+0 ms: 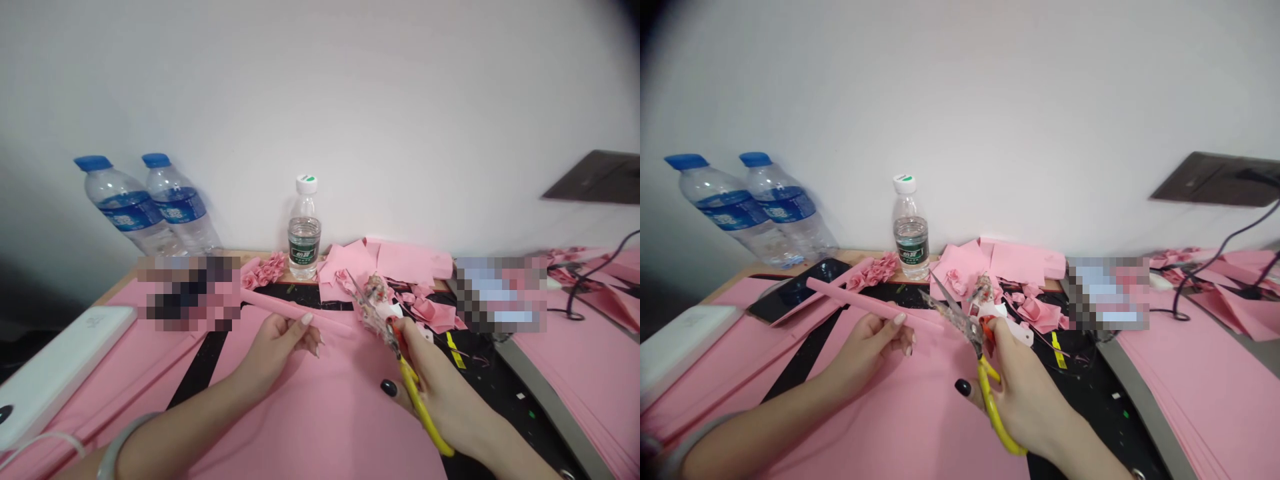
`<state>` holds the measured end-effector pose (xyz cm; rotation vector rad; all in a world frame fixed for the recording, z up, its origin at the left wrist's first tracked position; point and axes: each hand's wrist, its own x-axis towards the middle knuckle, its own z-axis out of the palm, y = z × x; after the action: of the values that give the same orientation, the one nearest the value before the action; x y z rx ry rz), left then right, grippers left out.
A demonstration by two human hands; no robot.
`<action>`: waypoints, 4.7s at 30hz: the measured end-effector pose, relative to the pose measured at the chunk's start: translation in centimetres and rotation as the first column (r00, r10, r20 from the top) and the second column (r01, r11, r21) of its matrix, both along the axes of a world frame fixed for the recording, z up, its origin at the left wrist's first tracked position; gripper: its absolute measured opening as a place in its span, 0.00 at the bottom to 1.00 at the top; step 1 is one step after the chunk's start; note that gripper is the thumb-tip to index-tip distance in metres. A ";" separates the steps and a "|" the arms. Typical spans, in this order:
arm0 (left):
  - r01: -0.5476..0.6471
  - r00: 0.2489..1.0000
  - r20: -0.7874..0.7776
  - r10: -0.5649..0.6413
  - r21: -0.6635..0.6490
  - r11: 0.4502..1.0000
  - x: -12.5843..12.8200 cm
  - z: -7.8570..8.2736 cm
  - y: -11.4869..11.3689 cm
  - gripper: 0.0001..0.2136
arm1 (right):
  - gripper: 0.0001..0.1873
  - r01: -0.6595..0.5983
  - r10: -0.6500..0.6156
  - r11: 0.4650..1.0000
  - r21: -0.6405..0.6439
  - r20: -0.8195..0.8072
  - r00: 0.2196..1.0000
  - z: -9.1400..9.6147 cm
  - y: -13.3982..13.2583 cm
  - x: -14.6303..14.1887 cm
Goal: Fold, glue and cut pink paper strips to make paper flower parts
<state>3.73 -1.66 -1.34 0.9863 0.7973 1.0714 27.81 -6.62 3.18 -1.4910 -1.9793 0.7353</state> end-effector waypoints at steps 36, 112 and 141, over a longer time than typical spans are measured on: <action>0.317 0.948 -0.051 -0.313 0.112 0.942 -2.1 0.6 1.5 0.08 | 0.11 -0.004 0.089 0.973 -0.229 0.358 0.930 1.8 -0.5 -0.4; 0.336 0.937 -0.110 -0.332 0.014 0.942 -1.4 1.0 0.4 0.10 | 0.23 -0.046 0.122 0.979 -0.197 0.395 0.911 1.4 -0.1 -0.2; 0.329 0.936 -0.146 -0.321 0.033 0.944 -1.1 1.8 0.2 0.03 | 0.20 -0.064 0.137 0.982 -0.175 0.441 0.887 1.7 -0.4 -0.1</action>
<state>2.58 -1.44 0.41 1.2049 0.6880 0.7474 27.69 -7.01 4.89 -1.7910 -2.4054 0.6380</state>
